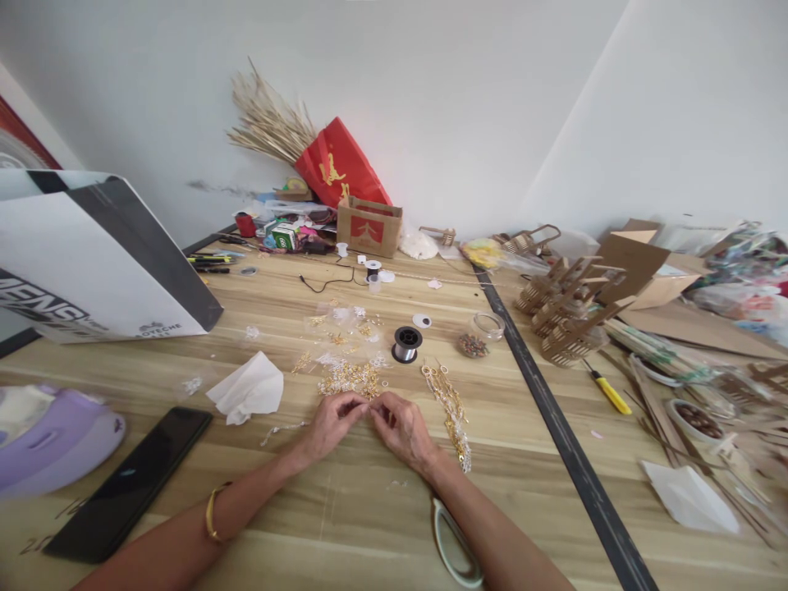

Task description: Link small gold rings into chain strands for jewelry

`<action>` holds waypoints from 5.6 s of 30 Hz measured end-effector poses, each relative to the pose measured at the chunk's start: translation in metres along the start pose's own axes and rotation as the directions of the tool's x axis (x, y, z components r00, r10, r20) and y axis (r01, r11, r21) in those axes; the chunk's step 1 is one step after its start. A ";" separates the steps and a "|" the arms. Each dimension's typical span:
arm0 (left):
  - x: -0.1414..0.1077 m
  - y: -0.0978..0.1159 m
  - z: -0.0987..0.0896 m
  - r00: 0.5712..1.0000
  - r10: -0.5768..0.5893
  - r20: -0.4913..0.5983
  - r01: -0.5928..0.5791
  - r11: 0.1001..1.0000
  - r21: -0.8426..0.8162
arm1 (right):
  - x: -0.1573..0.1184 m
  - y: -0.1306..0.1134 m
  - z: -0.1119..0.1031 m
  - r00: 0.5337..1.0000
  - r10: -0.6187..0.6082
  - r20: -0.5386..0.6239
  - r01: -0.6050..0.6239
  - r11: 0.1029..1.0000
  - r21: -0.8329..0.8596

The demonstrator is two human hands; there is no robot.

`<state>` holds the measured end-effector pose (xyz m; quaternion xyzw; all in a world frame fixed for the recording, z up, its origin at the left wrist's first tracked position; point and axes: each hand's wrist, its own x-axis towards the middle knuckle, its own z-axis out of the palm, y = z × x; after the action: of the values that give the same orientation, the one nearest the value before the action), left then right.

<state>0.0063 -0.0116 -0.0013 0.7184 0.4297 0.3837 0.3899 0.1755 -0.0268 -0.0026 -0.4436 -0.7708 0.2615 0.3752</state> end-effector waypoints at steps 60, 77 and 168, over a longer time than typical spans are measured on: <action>0.002 -0.004 -0.003 0.993 0.021 0.120 -0.022 1.000 0.011 | 0.003 -0.002 -0.004 0.997 0.062 -0.049 -0.058 0.995 0.081; 0.007 0.002 -0.010 0.998 -0.020 -0.051 0.020 1.000 0.000 | 0.005 0.000 -0.007 0.986 0.144 -0.090 -0.131 0.982 0.134; 0.001 0.017 -0.015 0.972 0.191 0.133 -0.169 0.972 -0.162 | -0.002 -0.005 -0.006 0.990 -0.128 0.066 0.133 0.988 -0.081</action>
<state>-0.0012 -0.0125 0.0204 0.7496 0.3025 0.3944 0.4371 0.1788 -0.0302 0.0036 -0.3996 -0.8196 0.2166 0.3487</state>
